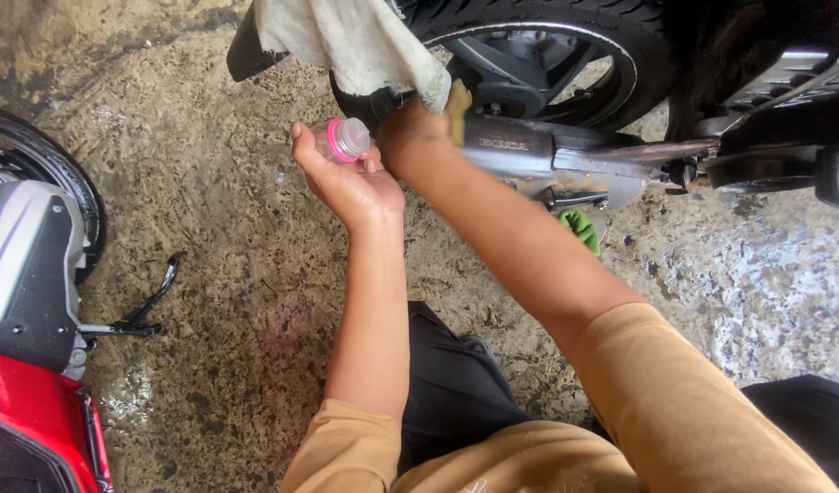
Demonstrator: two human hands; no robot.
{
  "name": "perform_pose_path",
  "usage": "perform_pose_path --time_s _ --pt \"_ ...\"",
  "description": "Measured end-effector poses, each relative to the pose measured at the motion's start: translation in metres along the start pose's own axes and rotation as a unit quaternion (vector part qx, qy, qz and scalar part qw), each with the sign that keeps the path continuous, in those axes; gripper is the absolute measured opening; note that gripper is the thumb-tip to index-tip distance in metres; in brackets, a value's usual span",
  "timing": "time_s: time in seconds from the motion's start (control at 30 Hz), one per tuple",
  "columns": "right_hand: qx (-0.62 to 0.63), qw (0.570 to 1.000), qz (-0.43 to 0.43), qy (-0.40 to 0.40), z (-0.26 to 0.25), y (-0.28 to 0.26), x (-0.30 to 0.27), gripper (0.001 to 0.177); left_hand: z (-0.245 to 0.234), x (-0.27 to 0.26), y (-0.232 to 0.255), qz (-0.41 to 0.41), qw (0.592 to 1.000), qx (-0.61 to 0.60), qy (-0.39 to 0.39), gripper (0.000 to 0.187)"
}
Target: The person applies a liquid from a bottle onto a sponge and wipes the plastic side panels and the front wheel of a motorcycle.
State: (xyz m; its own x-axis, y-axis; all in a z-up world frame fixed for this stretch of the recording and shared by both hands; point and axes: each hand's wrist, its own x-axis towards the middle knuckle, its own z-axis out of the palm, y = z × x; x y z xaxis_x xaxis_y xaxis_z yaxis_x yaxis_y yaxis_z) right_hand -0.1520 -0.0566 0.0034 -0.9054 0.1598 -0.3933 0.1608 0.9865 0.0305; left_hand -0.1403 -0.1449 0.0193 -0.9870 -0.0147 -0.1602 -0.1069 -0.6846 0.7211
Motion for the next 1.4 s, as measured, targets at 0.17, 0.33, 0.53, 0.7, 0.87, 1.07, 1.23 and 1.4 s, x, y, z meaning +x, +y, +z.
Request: perform_pose_path --time_s 0.17,0.33,0.53,0.7,0.87,1.07,1.23,1.4 --pt "-0.305 0.950 -0.069 0.004 0.139 -0.068 0.070 0.039 -0.009 0.008 0.011 0.037 0.999 0.003 0.021 0.038" --pt "-0.656 0.752 -0.042 0.044 0.295 -0.085 0.096 0.039 -0.006 -0.004 -0.013 0.062 0.984 0.152 -0.072 0.038" --pt "-0.600 0.784 -0.156 -0.006 0.301 -0.010 0.002 0.053 0.003 -0.017 -0.051 -0.096 0.991 0.074 -0.055 0.036" --pt "-0.330 0.933 -0.099 -0.103 0.229 0.072 -0.138 0.029 0.001 -0.016 -0.051 -0.128 0.984 0.093 -0.084 0.038" --pt "0.064 0.967 0.017 0.246 0.154 0.082 -0.220 0.020 0.007 -0.022 -0.048 -0.125 0.985 0.083 -0.086 0.038" --pt "0.083 0.818 0.067 0.565 0.120 0.121 -0.181 0.029 0.017 -0.032 -0.051 -0.112 0.987 0.079 -0.080 0.040" --pt "-0.062 0.950 0.042 0.304 0.181 0.070 -0.179 0.065 0.019 -0.037 -0.054 -0.120 0.986 0.072 -0.090 0.037" --pt "0.083 0.945 -0.002 0.315 0.197 0.078 -0.203 0.038 0.030 -0.047 -0.070 -0.096 0.982 0.088 -0.137 0.034"
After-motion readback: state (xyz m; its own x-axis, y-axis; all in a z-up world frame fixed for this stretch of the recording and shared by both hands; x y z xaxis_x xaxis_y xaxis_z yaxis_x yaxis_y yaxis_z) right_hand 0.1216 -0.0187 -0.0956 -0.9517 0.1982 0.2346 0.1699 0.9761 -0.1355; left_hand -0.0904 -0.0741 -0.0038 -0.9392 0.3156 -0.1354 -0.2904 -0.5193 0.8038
